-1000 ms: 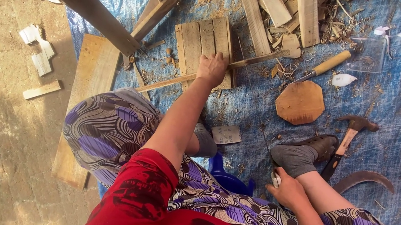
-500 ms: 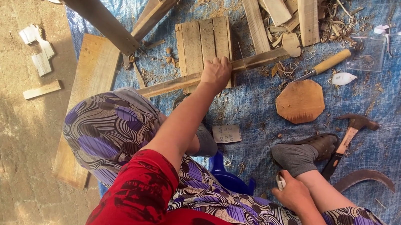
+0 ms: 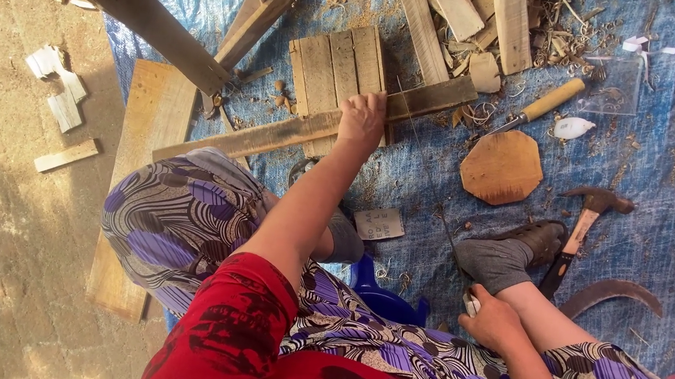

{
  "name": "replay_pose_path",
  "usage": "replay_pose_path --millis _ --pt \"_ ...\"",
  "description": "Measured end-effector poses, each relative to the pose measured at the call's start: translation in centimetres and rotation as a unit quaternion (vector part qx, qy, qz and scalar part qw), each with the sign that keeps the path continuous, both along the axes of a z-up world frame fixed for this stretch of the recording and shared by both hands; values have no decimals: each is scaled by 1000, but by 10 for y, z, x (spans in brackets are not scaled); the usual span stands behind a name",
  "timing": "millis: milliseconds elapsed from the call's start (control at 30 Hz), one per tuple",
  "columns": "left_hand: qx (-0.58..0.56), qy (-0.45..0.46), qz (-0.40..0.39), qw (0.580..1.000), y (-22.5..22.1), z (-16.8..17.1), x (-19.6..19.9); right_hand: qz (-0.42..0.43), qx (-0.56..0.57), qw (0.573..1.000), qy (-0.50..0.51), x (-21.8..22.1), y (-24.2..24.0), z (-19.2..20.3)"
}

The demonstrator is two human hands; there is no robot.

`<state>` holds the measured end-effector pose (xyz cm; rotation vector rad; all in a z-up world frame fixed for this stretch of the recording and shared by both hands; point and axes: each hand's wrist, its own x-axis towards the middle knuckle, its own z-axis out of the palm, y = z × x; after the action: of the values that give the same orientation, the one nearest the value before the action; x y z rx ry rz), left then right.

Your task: A person is using a thin saw blade to cut through a wooden plank while sitting on the ground.

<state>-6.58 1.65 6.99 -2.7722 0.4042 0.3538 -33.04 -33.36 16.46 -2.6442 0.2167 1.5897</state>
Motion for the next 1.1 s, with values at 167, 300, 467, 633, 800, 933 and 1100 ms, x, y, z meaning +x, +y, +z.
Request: replay_pose_path --millis 167,300,467,633,800,933,1100 --pt "-21 -14 23 999 -3 1 3 -8 11 1000 -2 1 6 1" --pt "-21 -34 54 998 -13 -3 9 0 20 1000 -11 -4 4 -6" --pt "-170 35 177 969 -20 -6 21 -9 19 1000 -12 -4 8 -3" --pt "-229 90 215 945 -18 -8 26 -26 29 999 -21 4 16 -6" --pt "-200 18 165 966 -16 -71 24 -53 77 994 -48 48 46 -35" --pt "-208 17 163 964 -14 -57 25 -24 78 994 -70 122 101 -64" --pt "-197 36 167 965 -8 -57 27 -75 130 983 -103 164 139 -66"
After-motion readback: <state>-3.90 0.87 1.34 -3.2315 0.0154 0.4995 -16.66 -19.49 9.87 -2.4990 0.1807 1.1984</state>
